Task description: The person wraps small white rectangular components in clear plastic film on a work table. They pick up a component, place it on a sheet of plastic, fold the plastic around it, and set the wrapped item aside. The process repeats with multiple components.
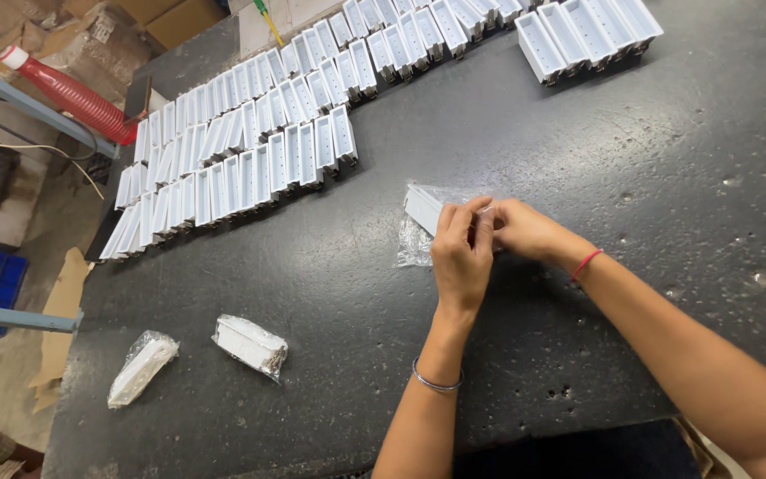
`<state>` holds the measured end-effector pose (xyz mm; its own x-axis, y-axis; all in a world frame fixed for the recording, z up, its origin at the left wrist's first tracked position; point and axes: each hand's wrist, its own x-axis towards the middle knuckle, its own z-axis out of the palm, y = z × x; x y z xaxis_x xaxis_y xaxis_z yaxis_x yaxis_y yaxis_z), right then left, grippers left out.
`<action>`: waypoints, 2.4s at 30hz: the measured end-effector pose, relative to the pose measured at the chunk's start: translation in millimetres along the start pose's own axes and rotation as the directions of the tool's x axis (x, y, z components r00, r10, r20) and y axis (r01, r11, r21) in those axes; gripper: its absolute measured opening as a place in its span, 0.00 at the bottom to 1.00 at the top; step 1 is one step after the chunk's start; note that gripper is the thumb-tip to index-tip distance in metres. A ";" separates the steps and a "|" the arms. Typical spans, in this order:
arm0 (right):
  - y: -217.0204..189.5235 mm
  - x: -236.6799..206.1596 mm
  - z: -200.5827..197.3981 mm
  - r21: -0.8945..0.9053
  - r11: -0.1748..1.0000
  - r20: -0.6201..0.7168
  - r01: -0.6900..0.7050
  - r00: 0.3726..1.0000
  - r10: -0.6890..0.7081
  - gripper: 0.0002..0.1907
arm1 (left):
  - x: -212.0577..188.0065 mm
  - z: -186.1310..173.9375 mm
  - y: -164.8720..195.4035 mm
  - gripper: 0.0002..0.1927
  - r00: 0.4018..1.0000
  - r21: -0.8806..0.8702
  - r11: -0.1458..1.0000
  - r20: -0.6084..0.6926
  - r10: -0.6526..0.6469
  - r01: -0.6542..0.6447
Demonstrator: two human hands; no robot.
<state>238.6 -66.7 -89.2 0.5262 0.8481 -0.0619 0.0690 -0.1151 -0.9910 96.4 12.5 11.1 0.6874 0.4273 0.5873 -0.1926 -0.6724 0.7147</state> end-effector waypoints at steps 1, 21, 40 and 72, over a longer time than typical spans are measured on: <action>0.1 -0.3 0.3 -0.021 1.000 -0.045 -0.018 0.999 0.017 0.09 | 0.0 0.1 0.5 0.09 1.000 -0.012 1.000 -0.002 0.004 -0.004; -49.8 -16.5 24.8 -0.190 0.979 -0.152 0.070 0.983 -0.100 0.18 | 9.8 -14.6 -21.9 0.21 0.988 -0.270 0.954 0.116 -0.099 0.128; -78.0 -41.0 -36.0 -0.010 1.000 0.167 0.003 0.986 -0.001 0.12 | 10.5 -45.1 -58.0 0.48 0.569 0.006 0.728 0.619 -0.541 0.685; -76.1 -30.0 -10.0 0.212 0.972 0.150 -0.104 0.986 0.072 0.27 | 24.2 -87.8 -87.6 0.24 0.869 -0.612 0.624 0.261 -0.421 0.486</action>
<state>226.0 -88.6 -10.8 0.3970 0.9054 -0.1505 -0.1674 -0.0898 -0.9818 68.4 134.8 -4.0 0.8610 0.4964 0.1104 -0.2147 0.1579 0.9638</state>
